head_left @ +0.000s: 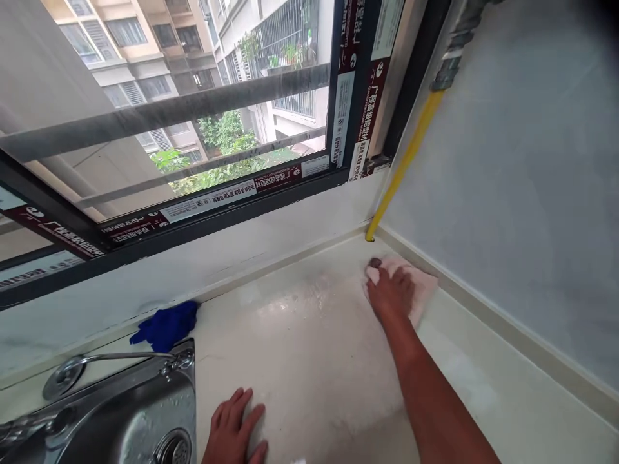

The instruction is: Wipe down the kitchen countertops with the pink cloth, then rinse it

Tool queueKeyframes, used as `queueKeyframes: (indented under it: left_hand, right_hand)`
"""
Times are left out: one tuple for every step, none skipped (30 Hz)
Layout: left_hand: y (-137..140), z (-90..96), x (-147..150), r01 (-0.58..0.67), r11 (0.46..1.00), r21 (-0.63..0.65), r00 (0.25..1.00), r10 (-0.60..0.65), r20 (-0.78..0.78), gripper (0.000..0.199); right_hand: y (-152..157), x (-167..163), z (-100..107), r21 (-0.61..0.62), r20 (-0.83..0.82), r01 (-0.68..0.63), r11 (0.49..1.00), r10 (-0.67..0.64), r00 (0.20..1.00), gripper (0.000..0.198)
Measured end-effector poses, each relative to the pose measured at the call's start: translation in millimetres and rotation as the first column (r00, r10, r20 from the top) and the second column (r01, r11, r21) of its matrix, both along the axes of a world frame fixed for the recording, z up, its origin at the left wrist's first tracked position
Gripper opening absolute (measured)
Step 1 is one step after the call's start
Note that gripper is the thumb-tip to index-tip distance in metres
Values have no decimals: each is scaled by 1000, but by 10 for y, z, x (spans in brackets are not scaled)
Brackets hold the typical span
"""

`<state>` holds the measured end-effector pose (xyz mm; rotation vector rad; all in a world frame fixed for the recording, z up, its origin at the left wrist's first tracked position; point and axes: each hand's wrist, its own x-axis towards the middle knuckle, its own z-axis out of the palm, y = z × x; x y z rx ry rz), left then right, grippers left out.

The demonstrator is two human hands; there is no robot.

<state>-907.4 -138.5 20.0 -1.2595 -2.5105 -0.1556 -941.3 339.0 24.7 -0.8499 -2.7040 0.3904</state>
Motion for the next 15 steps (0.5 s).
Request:
queueKeyframes:
  left_hand:
    - [3,11,0,3,1000,0,1000,-3,-5,47]
    - [4,17,-2,5,1000,1,1000,-5,-13,46]
    - [4,19,-5,6,1000,1,1000,-6,-21,46]
    - [3,16,-7,9,1000,-1,1000,-9,-27,46]
    - [0,8,-8,10,1000,-3,999,-10,-31,46]
    - [-4,-4,-8,10,1000,-6,999,-10,-36,46]
    - [-11,-22,-5,9,1000,-8,999,-9,-40,47]
    - [-20,-44,-2,7,1000,-11,999,-7,-45,47]
    - [-31,-69,2,3,1000,-13,999,-4,-49,48]
    - [-44,-95,7,0,1000,-16,999,-1,-53,49]
    - [-56,-122,11,-3,1000,-21,998,2,-56,49]
    - [-68,-147,12,-5,1000,-29,998,3,-60,49]
    - [-78,-169,11,-6,999,-38,998,3,-69,49]
    - [-85,-187,7,-6,999,-47,997,2,-83,48]
    - [-88,-201,0,-3,998,-55,995,-3,-102,48]
  right_hand:
    - [-73,-78,22,-7,-6,-28,1000,28,1000,42]
    - [-159,-132,51,-11,-15,-59,998,58,998,42]
    - [-261,-156,81,-13,-23,-92,996,91,996,42]
    - [-379,-145,107,-13,-32,-127,992,127,991,43]
    - [-508,-97,121,-12,-39,-162,987,161,986,43]
    - [-639,-11,119,-11,-43,-191,982,190,981,43]
    - [-758,110,99,-11,-47,-233,972,233,971,43]
    - [-851,257,61,-9,-55,-304,953,303,951,43]
    - [-900,418,9,-1,-65,-394,919,393,917,45]
    - [-892,578,-53,15,-73,-484,875,484,872,47]
    - [-819,717,-117,37,-73,-555,831,556,828,51]
    - [-683,818,-176,62,-64,-594,802,597,799,53]
    - [-492,867,-224,85,-45,-589,803,594,803,54]
    - [-266,854,-253,104,-17,-538,837,542,840,52]
    - [-26,778,-262,118,14,-460,880,462,887,50]
